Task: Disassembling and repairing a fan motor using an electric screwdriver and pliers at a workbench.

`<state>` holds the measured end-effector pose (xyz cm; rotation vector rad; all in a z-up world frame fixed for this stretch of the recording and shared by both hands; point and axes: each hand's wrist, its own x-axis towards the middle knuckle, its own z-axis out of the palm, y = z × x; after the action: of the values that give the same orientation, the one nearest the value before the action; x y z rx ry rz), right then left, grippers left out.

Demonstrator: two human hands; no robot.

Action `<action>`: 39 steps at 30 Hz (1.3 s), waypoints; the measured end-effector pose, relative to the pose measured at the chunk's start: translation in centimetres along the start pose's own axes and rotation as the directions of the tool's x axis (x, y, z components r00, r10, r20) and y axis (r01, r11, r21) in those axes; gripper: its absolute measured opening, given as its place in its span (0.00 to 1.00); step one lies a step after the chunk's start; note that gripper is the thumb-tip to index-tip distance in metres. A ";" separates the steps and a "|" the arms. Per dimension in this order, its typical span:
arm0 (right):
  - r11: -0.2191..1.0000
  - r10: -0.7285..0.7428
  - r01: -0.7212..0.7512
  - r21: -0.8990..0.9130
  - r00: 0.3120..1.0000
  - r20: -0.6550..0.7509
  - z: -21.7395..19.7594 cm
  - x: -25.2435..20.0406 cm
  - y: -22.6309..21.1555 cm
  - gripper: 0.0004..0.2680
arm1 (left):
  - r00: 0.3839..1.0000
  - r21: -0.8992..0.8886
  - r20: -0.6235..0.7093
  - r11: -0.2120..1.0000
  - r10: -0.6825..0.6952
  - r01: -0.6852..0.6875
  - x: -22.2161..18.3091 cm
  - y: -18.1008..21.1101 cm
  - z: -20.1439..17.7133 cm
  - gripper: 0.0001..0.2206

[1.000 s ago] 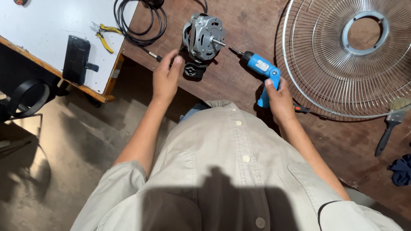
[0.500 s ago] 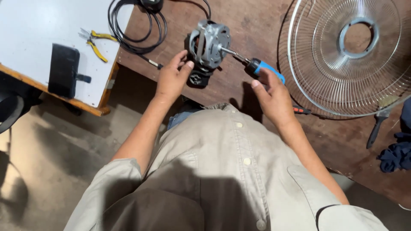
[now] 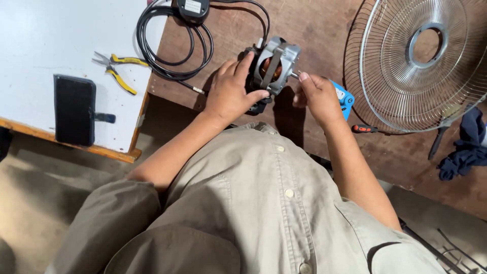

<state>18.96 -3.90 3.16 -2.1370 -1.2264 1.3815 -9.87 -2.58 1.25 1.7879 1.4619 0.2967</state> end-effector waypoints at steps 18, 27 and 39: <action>0.891 0.137 -0.143 0.431 0.990 0.044 3.8 -4.3 1.4 0.17 | 0.903 0.500 -0.202 0.833 0.379 -0.238 3.7 2.7 2.4 0.48; 0.836 0.196 -0.220 0.503 0.975 0.101 3.3 -4.0 1.9 0.14 | 0.865 0.744 -0.132 0.625 0.485 -0.236 3.5 4.8 2.9 0.54; 0.916 0.139 -0.164 0.365 0.986 0.096 2.8 -3.7 2.4 0.14 | 0.892 0.680 -0.157 0.701 0.424 -0.214 3.3 4.9 2.8 0.41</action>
<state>17.11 -8.73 2.36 -1.9602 -0.7524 1.6150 -3.60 -0.86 1.86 2.6907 1.5676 0.2647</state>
